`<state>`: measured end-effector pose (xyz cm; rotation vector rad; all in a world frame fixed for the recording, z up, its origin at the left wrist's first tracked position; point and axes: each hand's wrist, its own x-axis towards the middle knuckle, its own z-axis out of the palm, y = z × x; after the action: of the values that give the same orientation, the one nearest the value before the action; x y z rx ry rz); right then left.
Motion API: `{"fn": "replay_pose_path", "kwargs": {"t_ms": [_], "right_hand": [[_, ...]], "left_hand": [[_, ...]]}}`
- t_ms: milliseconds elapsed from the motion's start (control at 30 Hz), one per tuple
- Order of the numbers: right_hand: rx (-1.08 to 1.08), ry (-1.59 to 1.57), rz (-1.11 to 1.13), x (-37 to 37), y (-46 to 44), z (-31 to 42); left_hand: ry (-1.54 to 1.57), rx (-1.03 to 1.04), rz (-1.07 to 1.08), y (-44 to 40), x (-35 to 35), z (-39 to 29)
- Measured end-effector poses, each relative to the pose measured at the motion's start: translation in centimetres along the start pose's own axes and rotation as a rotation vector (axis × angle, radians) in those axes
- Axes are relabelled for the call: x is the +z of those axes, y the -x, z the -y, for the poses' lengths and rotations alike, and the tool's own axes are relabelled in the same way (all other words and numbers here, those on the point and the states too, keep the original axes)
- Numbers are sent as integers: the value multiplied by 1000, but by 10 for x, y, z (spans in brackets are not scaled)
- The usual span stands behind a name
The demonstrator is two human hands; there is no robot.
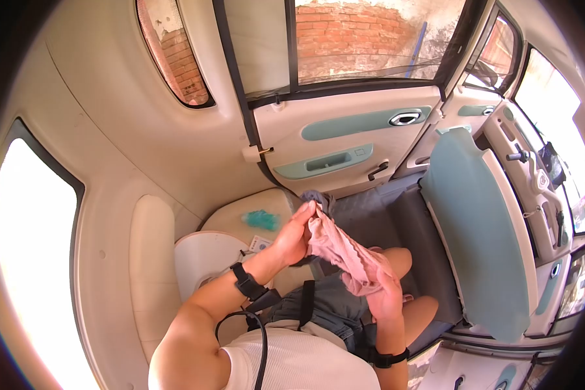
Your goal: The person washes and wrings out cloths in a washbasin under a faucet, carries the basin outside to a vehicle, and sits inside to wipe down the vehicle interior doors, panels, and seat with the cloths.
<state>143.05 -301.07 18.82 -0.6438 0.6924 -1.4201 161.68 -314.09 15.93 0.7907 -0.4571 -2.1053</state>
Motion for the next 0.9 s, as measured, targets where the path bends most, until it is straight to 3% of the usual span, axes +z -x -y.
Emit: {"fn": "replay_pose_path", "kwargs": {"t_ms": [67,100,167,200,233,267,300,333,367,400,567,667,767,800,867,900], "right_hand": [[-79,-31,-6,-4,2,6],[-156,-62,-10,-6,5,8],[-206,-158,-41,-18,19,17],[-353,197,-88,-40,28,22],[-495,553,-138,-52,33,24],[-491,550,-142,-48,36,23],[-399,266,-208,-38,41,25],[-303,-16,-272,-34,46,25],[-297,-17,-275,-37,50,20],[-271,-76,-327,-43,54,14],[-246,-131,-354,-44,60,6],[-296,-89,-341,-51,62,0],[-297,-105,-335,-53,67,2],[-304,-93,-339,-54,68,4],[-310,-84,-347,-50,70,5],[-307,-85,-343,-47,69,8]], "left_hand": [[22,34,-108,-9,9,-21],[-44,335,-200,-13,21,-30],[-534,812,-406,-24,20,-67],[-561,1055,-387,-30,20,-86],[-810,1378,-436,-46,7,-109],[-1128,1568,-602,-49,9,-132],[-1134,1560,-601,-53,13,-145],[-1591,1629,-784,-56,16,-155],[-2066,1641,-967,-58,17,-160],[-2065,1596,-838,-74,3,-156],[-2127,1616,-869,-79,-16,-155],[-2523,1621,-559,-58,-27,-181],[-2463,1575,-634,-53,-18,-188],[-2322,1613,-797,-61,-8,-171],[-2241,1535,-796,-83,-13,-144],[-2311,1333,-620,-93,-18,-121]]}}
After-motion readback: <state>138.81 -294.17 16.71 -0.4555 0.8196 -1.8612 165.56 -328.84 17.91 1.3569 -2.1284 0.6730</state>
